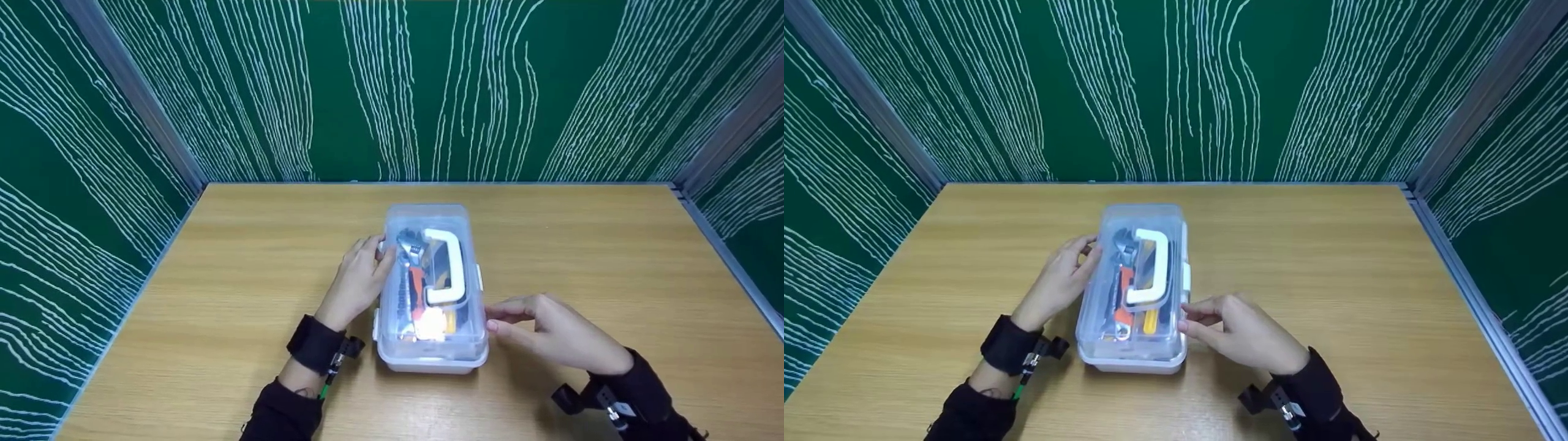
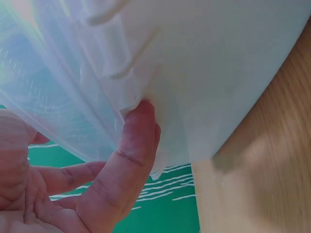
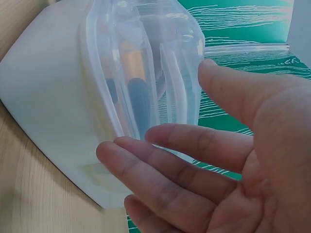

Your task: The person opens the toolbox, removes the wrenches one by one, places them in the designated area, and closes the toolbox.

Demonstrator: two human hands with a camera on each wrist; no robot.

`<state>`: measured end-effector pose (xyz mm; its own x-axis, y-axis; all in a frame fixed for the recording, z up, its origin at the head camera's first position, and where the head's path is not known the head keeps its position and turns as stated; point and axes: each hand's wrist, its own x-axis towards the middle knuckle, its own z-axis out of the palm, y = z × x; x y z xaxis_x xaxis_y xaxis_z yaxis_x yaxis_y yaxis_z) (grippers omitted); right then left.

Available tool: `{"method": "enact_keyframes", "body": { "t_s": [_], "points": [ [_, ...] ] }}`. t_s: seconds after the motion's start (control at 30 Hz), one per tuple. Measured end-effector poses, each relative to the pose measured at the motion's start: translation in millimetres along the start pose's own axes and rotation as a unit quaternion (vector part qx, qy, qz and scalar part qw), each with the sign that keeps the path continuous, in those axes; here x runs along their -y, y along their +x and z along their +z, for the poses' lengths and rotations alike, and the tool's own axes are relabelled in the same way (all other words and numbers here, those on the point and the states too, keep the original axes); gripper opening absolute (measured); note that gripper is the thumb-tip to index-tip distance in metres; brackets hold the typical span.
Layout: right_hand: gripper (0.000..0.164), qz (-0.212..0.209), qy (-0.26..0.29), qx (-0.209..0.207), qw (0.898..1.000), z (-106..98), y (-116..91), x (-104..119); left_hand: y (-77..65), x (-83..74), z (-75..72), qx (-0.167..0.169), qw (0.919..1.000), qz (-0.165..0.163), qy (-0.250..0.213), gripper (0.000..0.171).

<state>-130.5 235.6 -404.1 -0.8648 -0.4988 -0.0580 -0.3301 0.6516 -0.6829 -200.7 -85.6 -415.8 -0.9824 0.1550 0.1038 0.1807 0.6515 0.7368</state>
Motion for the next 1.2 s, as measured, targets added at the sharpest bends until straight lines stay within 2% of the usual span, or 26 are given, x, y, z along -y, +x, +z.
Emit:
{"method": "enact_keyframes", "body": {
  "t_s": [0.23, 0.37, 0.53, 0.9, 0.97, 1.07, 1.2],
  "points": [
    [0.049, -0.018, -0.007, -0.008, 1.000, -1.2, -1.0, 0.5, -1.1, -1.8, 0.1, 0.001, 0.9999, 0.008, 0.008, 0.054],
    [0.050, -0.012, -0.006, -0.005, 1.000, -2.8, -1.9, -0.1, -2.2, -4.3, 1.1, 0.003, 1.0000, 0.002, 0.005, 0.055],
    [0.051, 0.000, -0.007, 0.000, 1.000, -5.8, -3.6, 0.0, -2.7, -6.1, 3.4, 0.007, 0.9999, 0.010, 0.008, 0.055],
    [0.047, 0.000, 0.000, 0.005, 1.000, -8.8, -2.5, 1.7, -2.3, -3.6, 4.5, -0.001, 0.9997, 0.022, 0.006, 0.054],
    [0.045, -0.004, 0.016, 0.008, 1.000, -10.5, -1.7, -1.6, -1.8, -3.6, 3.3, -0.002, 0.9996, 0.027, 0.008, 0.054],
    [0.040, -0.007, 0.068, 0.006, 0.998, -12.9, 2.5, -10.4, -2.3, -4.2, -0.9, -0.001, 0.9995, 0.027, 0.013, 0.055],
    [0.041, 0.026, 0.149, -0.015, 0.988, -12.8, 15.0, -24.9, -7.5, -10.6, -8.7, 0.001, 0.9995, 0.022, 0.020, 0.057]
  ]
}}
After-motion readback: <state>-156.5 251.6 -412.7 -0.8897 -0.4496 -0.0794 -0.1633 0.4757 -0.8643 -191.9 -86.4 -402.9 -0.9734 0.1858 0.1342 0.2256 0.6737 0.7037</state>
